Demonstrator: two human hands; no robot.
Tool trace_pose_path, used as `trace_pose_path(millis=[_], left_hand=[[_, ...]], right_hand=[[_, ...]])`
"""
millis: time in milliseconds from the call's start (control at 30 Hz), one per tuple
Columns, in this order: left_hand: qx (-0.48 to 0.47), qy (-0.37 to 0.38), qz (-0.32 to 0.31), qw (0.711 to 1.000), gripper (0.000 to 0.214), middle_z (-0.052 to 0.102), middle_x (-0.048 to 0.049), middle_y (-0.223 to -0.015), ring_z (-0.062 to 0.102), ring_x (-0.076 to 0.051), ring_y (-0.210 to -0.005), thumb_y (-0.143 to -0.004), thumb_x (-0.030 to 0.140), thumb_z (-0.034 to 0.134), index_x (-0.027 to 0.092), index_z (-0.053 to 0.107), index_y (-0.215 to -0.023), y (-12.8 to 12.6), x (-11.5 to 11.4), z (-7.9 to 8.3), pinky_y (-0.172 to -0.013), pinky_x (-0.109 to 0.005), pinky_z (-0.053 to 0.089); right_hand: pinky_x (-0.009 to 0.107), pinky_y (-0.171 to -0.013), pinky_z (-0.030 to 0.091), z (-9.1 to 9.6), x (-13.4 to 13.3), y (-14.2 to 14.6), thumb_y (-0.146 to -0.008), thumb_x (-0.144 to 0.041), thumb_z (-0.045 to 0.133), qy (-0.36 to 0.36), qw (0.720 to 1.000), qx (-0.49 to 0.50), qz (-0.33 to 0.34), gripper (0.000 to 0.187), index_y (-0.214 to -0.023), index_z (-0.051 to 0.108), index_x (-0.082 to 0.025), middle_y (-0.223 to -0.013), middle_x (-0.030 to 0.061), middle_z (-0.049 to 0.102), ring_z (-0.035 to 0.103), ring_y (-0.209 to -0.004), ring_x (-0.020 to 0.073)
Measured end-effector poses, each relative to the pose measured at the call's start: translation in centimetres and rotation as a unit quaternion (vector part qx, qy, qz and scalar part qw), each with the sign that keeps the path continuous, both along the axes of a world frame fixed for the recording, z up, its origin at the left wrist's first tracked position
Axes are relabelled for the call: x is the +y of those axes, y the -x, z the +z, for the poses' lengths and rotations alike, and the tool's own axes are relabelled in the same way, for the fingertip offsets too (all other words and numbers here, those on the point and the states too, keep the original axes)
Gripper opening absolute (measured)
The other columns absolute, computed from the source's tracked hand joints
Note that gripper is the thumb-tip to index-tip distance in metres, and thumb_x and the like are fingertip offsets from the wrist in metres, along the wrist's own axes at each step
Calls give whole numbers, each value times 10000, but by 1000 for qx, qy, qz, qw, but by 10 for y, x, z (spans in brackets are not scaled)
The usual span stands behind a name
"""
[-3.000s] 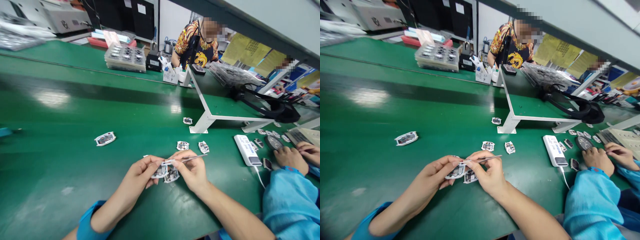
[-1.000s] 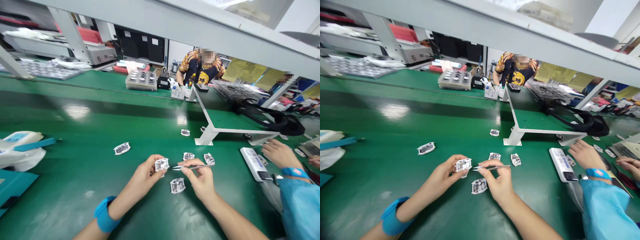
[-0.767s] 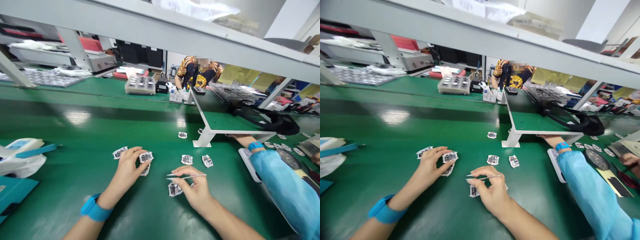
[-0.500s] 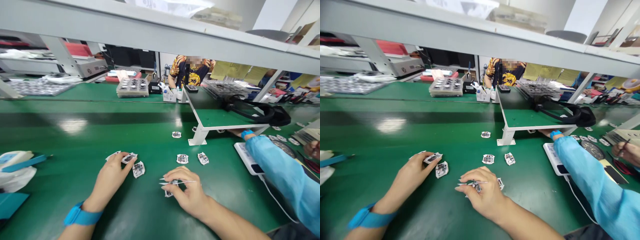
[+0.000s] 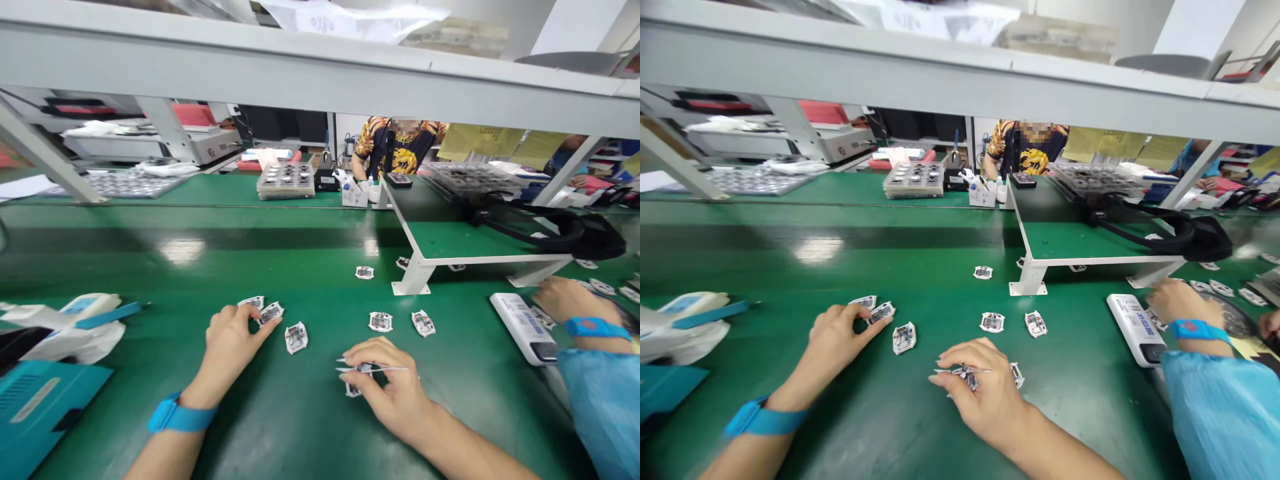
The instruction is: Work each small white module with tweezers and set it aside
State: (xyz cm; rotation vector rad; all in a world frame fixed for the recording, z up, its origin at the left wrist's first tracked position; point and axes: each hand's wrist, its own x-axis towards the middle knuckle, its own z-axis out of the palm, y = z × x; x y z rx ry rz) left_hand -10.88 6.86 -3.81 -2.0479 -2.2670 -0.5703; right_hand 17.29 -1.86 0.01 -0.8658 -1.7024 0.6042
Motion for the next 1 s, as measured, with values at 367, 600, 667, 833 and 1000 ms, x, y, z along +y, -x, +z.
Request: trace_pose_path(millis=[367, 600, 667, 833, 1000], left_hand=[[-39, -51, -64, 996, 331, 685, -138, -1249, 534, -358, -1261, -890, 329, 507, 222, 606, -1187, -1, 32, -15, -1017, -527, 385], [-65, -54, -135, 987, 384, 678, -158, -1295, 525, -371, -1283, -910, 314, 517, 182, 602, -1261, -36, 56, -18, -1057, -545, 362], [-79, -57, -149, 984, 433, 663, -152, -1319, 519, -352, -1298, -925, 311, 500, 179, 546, -1335, -45, 62, -19, -1062, -525, 372], [-116, -78, -189, 972, 418, 647, -178, -1311, 558, -300, -1241, -958, 298, 454, 120, 529, -1329, -62, 73, -12, -1044, -455, 427], [-137, -67, -275, 949, 368, 680, -119, -1223, 608, -270, -1156, -920, 317, 590, 165, 584, -1255, -100, 87, -11, -1017, -457, 460]], right_hand=[[326, -690, 575, -2, 1, 2, -849, -140, 667, -5, 1000, -5, 4, 123, -914, 681, -244, -833, 41, 769, 727, -764, 204], [313, -695, 574, -6, 2, 3, -832, -111, 679, -8, 1000, -24, 3, 156, -915, 675, -243, -835, 29, 764, 723, -771, 196], [311, -693, 573, -6, 3, 3, -830, -110, 682, -10, 1000, -24, 1, 158, -914, 674, -243, -832, 29, 762, 723, -772, 197], [310, -698, 569, -5, 3, 4, -831, -109, 683, -15, 1000, -26, 4, 162, -919, 667, -244, -837, 21, 762, 719, -764, 191], [315, -712, 560, -6, 6, 1, -841, -130, 688, -31, 999, -32, 0, 140, -933, 661, -232, -851, 29, 767, 717, -762, 188]])
